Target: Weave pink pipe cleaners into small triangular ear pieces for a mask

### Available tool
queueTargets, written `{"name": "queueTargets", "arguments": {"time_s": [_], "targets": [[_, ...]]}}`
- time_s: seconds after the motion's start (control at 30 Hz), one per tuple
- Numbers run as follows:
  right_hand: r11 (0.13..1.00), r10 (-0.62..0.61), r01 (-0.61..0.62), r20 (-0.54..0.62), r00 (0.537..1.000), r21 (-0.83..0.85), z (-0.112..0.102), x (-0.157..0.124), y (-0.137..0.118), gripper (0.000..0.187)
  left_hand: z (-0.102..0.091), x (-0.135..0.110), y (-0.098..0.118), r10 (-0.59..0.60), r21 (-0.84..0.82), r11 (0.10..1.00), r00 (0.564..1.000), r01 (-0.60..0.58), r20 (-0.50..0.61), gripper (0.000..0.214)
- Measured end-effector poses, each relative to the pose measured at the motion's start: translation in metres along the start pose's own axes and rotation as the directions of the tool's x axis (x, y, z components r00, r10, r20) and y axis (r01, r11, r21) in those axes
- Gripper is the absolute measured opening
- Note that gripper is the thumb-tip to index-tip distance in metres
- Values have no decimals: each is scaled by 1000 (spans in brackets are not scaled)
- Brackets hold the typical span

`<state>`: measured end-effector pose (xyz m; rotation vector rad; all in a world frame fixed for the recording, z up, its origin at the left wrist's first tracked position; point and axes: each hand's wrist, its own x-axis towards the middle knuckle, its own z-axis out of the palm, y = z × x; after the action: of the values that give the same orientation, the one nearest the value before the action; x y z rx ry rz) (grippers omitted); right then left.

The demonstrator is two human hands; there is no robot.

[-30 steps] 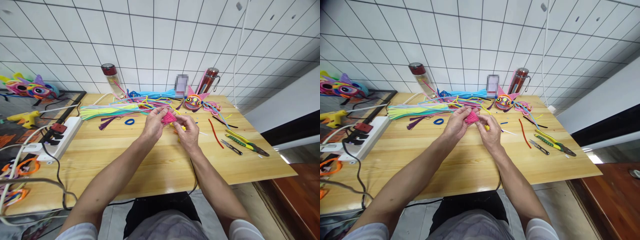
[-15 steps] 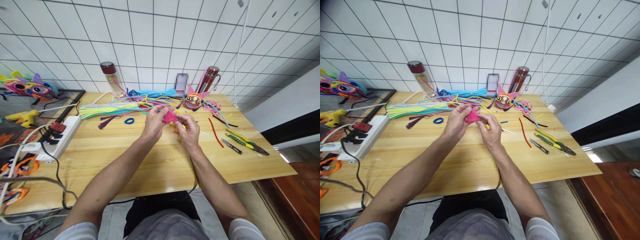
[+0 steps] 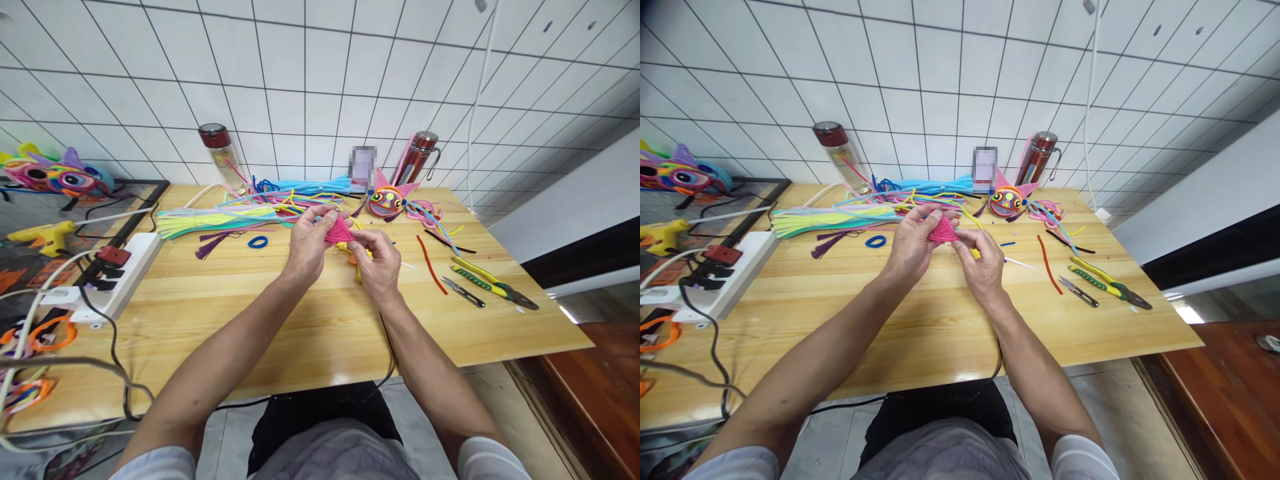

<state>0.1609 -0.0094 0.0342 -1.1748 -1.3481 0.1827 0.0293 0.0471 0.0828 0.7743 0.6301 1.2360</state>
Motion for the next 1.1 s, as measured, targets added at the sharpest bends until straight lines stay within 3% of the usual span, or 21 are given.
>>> {"name": "queueTargets", "arguments": {"time_s": [0.23, 0.5, 0.87, 1.1], "targets": [[984, 126, -127, 10, 992, 128, 4, -2, 9, 24, -1, -4, 1, 68, 19, 997, 997, -69, 40, 34], [955, 182, -188, 45, 982, 228, 3, 1, 7, 35, 1, -5, -1, 144, -5, 990, 989, -144, 40, 32], [963, 166, -171, 40, 985, 207, 4, -1, 14, 30, -1, -2, -2, 17, 0, 1000, 1000, -17, -26, 27], [944, 189, -195, 49, 981, 268, 5, -1, 10, 31, -2, -4, -3, 64, 1, 998, 998, -64, 7, 35]]}}
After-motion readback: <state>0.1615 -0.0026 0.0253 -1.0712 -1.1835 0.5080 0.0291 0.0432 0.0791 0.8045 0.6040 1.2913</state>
